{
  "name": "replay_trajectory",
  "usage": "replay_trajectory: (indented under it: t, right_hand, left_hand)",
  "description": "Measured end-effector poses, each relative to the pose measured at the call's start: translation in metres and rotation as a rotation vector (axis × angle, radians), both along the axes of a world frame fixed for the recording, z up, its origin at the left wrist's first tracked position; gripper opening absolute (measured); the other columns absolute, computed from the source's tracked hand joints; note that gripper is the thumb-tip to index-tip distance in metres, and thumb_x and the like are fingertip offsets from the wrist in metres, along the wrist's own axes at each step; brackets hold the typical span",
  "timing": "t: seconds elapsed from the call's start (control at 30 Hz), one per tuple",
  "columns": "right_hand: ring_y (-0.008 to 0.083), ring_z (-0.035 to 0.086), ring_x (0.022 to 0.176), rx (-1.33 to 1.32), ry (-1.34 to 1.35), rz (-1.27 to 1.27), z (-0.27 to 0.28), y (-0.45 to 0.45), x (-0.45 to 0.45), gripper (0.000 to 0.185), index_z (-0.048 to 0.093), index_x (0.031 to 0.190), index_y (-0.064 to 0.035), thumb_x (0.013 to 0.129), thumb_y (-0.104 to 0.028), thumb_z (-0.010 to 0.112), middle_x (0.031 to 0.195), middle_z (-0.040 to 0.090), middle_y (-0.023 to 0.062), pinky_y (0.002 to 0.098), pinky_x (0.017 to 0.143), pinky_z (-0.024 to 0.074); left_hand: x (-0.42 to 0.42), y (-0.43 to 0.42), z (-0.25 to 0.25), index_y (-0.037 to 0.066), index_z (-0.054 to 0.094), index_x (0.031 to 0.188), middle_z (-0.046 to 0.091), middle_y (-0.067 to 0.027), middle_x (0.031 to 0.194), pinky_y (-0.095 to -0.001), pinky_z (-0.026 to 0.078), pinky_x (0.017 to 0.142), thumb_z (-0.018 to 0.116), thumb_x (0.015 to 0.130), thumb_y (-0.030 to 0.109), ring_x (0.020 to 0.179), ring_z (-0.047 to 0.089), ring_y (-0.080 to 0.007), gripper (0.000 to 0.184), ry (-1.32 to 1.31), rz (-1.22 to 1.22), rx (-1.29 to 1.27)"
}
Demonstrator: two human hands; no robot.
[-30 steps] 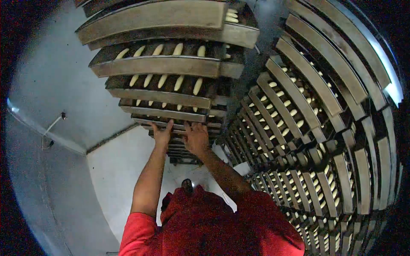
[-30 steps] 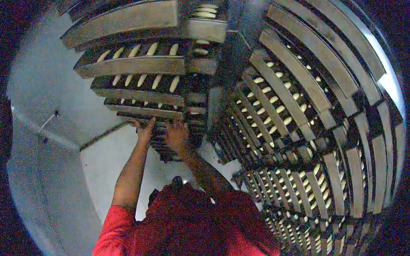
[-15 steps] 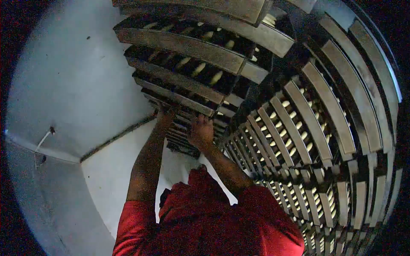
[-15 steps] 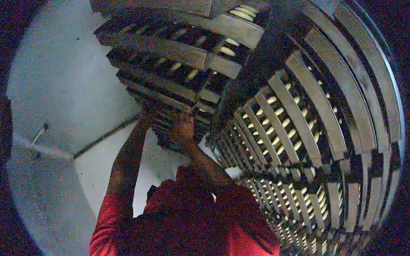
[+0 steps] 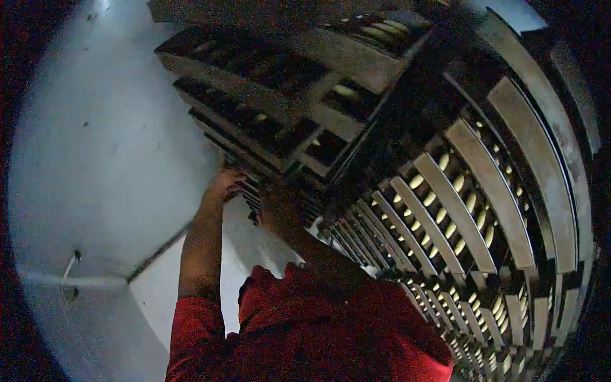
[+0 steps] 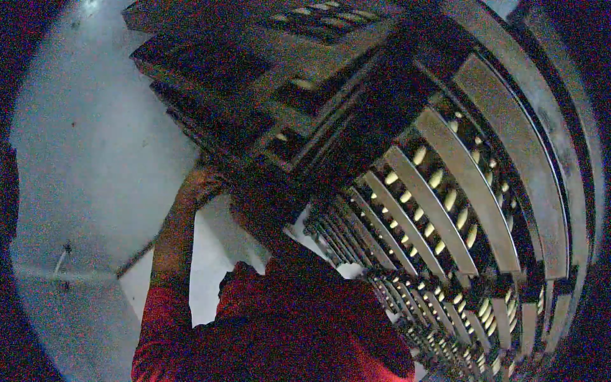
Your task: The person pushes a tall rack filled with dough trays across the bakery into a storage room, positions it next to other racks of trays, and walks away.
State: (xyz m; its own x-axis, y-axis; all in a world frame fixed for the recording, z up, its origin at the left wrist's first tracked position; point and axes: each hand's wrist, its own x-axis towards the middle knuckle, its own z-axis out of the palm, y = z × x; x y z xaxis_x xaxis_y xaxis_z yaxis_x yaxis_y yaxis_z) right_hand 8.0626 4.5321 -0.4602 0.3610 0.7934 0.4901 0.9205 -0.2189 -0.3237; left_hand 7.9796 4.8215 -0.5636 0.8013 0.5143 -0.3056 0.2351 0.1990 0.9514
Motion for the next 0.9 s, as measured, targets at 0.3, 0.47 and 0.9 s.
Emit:
replay_trajectory:
  t: [0.3,0.47,0.9]
  right_hand:
    - [0.0414,0.039,0.12,-0.147,-0.074,-0.192,-0.023,0.015,0.065,0.059,0.042,0.13,-0.0052,0.081,-0.033,0.06,0.126,0.042,0.0271,0.0533,0.099,0.0333]
    - [0.0436,0.035,0.124,-0.216,-0.135,-0.421,-0.052,-0.01,0.051,0.052,0.048,0.122,-0.0066,0.08,-0.033,0.061,0.133,0.036,0.025,0.053,0.1,0.0328]
    - [0.0351,0.063,0.076,-0.365,1.212,-1.301,-0.32,-0.325,-0.305,0.032,0.065,0.083,-0.0083,0.075,-0.039,0.065,0.084,0.066,0.0183,0.041,0.069,0.0513]
  left_hand:
    - [0.141,0.041,-0.01,0.008,0.044,0.134,0.049,-0.0104,0.132,-0.0396,0.044,0.089,0.057,0.089,0.04,0.116,0.051,-0.0256,0.057,0.112,-0.296,0.163]
    - [0.174,0.013,-0.014,0.007,0.043,0.135,0.048,-0.0126,0.133,-0.0375,0.045,0.082,0.054,0.085,0.054,0.117,0.051,-0.0232,0.069,-0.075,-0.141,0.069]
    - [0.261,0.018,0.019,0.006,0.048,0.129,0.057,-0.0121,0.117,-0.0349,0.042,0.061,0.054,0.078,0.068,0.083,0.059,-0.018,0.08,0.093,-0.198,0.255]
